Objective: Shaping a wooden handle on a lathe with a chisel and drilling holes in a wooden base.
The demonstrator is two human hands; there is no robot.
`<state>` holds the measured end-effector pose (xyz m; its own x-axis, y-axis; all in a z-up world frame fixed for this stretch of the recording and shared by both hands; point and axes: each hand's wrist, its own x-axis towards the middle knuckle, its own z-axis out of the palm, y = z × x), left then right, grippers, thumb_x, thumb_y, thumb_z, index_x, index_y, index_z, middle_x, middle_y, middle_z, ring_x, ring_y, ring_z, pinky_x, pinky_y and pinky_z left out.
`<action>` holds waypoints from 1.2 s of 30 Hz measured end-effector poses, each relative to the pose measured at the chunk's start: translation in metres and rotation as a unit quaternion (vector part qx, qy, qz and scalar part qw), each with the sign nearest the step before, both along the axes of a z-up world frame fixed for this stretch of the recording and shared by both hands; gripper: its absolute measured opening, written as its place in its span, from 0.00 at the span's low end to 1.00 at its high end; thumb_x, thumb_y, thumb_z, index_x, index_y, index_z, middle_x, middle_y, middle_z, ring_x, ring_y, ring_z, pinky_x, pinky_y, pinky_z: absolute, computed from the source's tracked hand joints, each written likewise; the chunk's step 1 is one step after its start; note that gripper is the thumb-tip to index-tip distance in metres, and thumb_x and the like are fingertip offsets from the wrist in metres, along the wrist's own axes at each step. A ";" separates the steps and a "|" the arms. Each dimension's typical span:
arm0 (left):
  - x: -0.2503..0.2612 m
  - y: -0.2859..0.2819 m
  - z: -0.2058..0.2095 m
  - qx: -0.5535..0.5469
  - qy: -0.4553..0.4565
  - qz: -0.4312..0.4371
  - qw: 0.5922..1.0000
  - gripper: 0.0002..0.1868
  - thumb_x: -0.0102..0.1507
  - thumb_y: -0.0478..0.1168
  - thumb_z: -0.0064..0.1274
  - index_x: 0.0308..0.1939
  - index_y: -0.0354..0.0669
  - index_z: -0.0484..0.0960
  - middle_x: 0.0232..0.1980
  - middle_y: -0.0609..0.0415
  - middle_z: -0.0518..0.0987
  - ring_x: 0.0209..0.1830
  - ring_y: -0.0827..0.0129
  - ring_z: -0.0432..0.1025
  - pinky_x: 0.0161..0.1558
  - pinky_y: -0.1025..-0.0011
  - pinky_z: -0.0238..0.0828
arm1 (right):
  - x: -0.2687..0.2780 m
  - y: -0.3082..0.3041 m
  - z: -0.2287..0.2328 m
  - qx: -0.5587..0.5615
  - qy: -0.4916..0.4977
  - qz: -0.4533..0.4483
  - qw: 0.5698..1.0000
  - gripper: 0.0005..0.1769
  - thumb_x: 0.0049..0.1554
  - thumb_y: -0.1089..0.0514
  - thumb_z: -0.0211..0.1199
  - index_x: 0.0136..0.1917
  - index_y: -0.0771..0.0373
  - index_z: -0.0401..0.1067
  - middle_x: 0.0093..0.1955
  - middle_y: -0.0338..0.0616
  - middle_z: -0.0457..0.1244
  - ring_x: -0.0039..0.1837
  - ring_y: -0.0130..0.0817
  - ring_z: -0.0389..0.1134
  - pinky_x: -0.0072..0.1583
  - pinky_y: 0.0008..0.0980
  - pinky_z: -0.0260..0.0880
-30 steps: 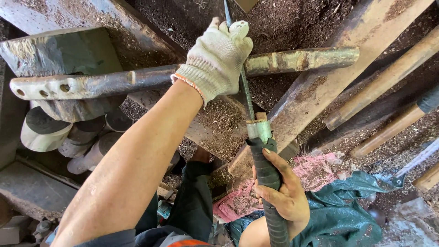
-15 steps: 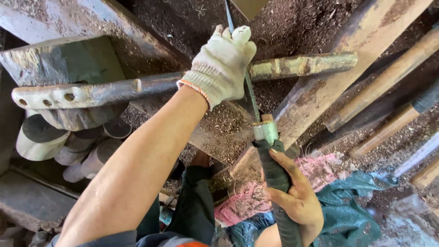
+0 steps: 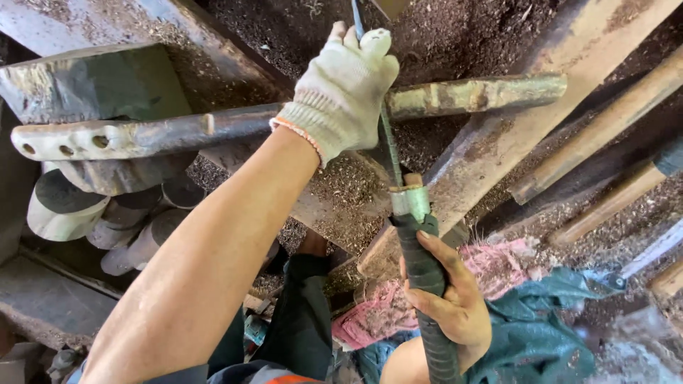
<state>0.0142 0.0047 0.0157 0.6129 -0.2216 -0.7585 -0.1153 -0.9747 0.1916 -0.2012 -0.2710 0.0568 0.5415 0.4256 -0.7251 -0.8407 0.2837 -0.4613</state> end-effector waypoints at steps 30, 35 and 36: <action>0.007 -0.001 0.013 0.004 0.019 0.024 1.000 0.35 0.53 0.44 0.67 0.58 0.33 0.69 0.61 0.35 0.68 0.69 0.42 0.62 0.77 0.54 0.43 | 0.019 -0.006 -0.007 0.015 0.005 0.025 1.000 0.48 0.47 0.76 0.66 0.79 0.62 0.57 0.57 0.59 0.64 0.46 0.35 0.68 0.45 0.30 0.72; -0.007 -0.001 -0.021 0.030 0.024 0.062 0.997 0.33 0.56 0.44 0.63 0.61 0.41 0.67 0.71 0.29 0.58 0.74 0.38 0.53 0.75 0.58 0.46 | 0.012 -0.010 -0.013 0.016 -0.001 0.012 1.000 0.47 0.47 0.76 0.66 0.78 0.65 0.58 0.59 0.62 0.64 0.50 0.37 0.69 0.50 0.34 0.73; -0.011 0.000 -0.031 0.015 -0.002 0.126 0.992 0.35 0.56 0.46 0.62 0.64 0.45 0.65 0.73 0.27 0.56 0.74 0.36 0.51 0.72 0.59 0.48 | 0.011 -0.011 -0.014 0.016 -0.006 0.012 1.000 0.47 0.47 0.77 0.66 0.78 0.66 0.58 0.59 0.63 0.64 0.51 0.38 0.69 0.53 0.34 0.72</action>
